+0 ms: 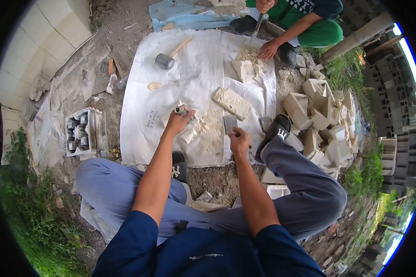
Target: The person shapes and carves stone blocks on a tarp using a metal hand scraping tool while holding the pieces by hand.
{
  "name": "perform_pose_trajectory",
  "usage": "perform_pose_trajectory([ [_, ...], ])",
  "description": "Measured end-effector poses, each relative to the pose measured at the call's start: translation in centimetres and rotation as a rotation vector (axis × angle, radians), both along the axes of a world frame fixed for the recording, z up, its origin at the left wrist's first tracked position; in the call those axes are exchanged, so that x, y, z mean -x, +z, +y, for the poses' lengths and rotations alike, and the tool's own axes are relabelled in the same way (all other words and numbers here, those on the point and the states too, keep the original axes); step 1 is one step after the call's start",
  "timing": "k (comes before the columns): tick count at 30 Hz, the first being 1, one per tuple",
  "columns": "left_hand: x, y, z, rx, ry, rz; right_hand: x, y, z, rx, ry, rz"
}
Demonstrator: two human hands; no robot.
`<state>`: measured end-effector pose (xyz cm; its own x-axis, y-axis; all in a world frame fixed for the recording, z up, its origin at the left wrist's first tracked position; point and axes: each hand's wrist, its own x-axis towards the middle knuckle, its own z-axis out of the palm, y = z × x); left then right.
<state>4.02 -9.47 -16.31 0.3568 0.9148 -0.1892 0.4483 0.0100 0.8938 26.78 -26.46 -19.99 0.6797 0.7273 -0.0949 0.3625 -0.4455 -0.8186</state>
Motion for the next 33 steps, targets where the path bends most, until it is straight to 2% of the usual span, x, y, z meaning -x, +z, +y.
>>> perform_pose_trajectory([
  [2, -0.3, -1.6, -0.4, -0.099, -0.047, -0.238, 0.2, 1.5, 0.9, -0.064, -0.004, 0.069],
  [4, -0.4, -0.9, -0.2, -0.057, -0.089, -0.247, 0.3, 3.8, 2.2, -0.126, -0.015, 0.137],
  [6, -0.4, 0.4, 0.1, 0.024, -0.194, -0.08, 0.6, 6.3, 3.8, -0.21, 0.07, 0.316],
  [7, -0.6, 0.3, 0.1, 0.022, -0.197, -0.076, 1.1, 7.7, 4.7, -0.213, 0.068, 0.319],
  [9, -1.0, -0.4, -0.3, -0.018, -0.216, -0.195, 2.7, 10.3, 6.4, -0.287, 0.417, 0.168],
  [10, -0.9, -0.5, -0.4, -0.02, -0.214, -0.195, 3.5, 11.5, 7.0, -0.289, 0.419, 0.168],
  [12, -1.0, -0.2, -0.7, -0.068, -0.273, -0.095, 5.1, 13.1, 7.8, -0.415, 0.62, -0.079],
  [14, -1.0, 0.8, -0.8, -0.06, -0.286, -0.023, 5.5, 12.8, 8.2, -0.379, 0.605, -0.026],
  [16, -0.6, -0.2, -0.5, 0.024, -0.29, -0.109, 5.0, 11.6, 8.6, -0.252, 0.577, 0.098],
  [17, -0.3, -0.7, -0.3, 0.024, -0.285, -0.107, 4.7, 11.1, 8.7, -0.277, 0.563, 0.119],
  [19, 0.8, -2.0, 0.0, 0.028, -0.217, -0.287, 4.3, 11.3, 8.9, -0.261, 0.511, 0.14],
  [22, 2.9, -2.2, 0.5, -0.107, -0.027, -0.133, 4.0, 11.1, 10.6, -0.284, 0.478, 0.064],
  [23, 3.2, 1.1, 0.5, -0.134, 0.019, 0.007, 3.9, 11.1, 11.3, -0.247, 0.548, -0.001],
  [24, 3.7, 4.5, 0.8, -0.145, 0.011, 0.011, 3.2, 11.2, 11.3, -0.197, 0.594, -0.08],
  [26, 4.8, 10.4, 2.6, -0.116, -0.159, 0.108, 3.8, 10.5, 11.6, -0.207, 0.521, -0.092],
  [28, 6.4, 14.7, 5.0, -0.253, -0.229, 0.227, 3.6, 8.3, 11.9, -0.231, 0.505, -0.102],
  [30, 7.7, 20.7, 6.8, -0.418, -0.364, 0.534, 3.7, 7.3, 12.0, -0.307, 0.463, 0.037],
  [31, 7.8, 24.1, 7.0, -0.451, -0.421, 0.665, 3.6, 7.1, 11.9, -0.179, 0.458, 0.228],
  [32, 7.8, 26.7, 7.1, -0.488, -0.48, 0.793, 3.6, 6.8, 11.6, -0.186, 0.447, 0.228],
  [33, 8.0, 28.0, 7.3, -0.502, -0.489, 0.792, 3.8, 6.6, 11.4, -0.221, 0.418, 0.276],
])
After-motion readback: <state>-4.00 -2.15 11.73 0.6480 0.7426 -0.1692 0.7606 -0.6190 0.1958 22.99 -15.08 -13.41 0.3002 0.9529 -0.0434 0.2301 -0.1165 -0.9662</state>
